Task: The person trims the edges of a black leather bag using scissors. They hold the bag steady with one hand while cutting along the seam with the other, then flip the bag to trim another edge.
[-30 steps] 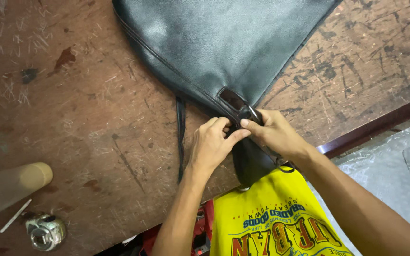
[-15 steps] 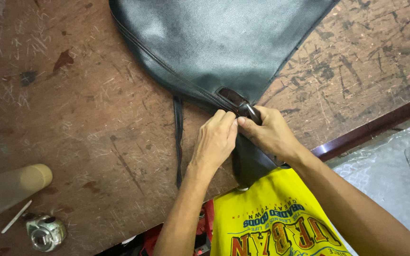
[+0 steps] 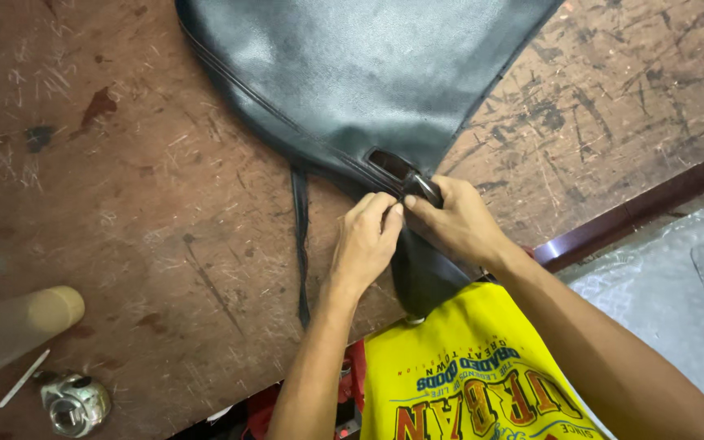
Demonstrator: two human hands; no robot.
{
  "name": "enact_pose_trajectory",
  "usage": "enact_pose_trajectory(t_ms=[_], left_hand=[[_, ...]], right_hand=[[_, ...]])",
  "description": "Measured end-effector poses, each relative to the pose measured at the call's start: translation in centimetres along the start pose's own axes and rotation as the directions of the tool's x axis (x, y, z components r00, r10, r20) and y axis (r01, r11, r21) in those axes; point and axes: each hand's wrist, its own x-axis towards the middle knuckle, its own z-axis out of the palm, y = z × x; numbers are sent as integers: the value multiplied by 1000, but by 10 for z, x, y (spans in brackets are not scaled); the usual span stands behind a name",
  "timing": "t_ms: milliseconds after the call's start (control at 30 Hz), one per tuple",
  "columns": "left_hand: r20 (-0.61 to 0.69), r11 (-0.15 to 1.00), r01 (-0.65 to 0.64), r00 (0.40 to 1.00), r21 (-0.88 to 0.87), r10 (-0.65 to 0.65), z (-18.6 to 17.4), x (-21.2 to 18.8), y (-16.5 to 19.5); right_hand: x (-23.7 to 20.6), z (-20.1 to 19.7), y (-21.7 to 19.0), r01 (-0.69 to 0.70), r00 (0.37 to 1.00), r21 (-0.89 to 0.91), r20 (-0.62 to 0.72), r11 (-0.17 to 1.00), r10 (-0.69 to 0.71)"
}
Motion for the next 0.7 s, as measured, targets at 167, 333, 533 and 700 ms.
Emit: enact_pose_trajectory(t_ms=[167,333,533,700], left_hand=[[-6,999,-40,999,-4,40,-2,-7,-7],[-7,996,-61,998,71,62,-2,-13,-12],[22,992,-44,999,121,42,-2,-15,-13],[16,990,-41,999,134,39,-1,-17,-11]], right_hand=[[-9,4,-2,4,998,-91,-64,996,-10],[-29,12,0,160,948,-596,-129,787,-291],[-40,21,5,202,938,-728,-47,655,-342],[-41,21,7,249,924,-743,-12,622,-383]])
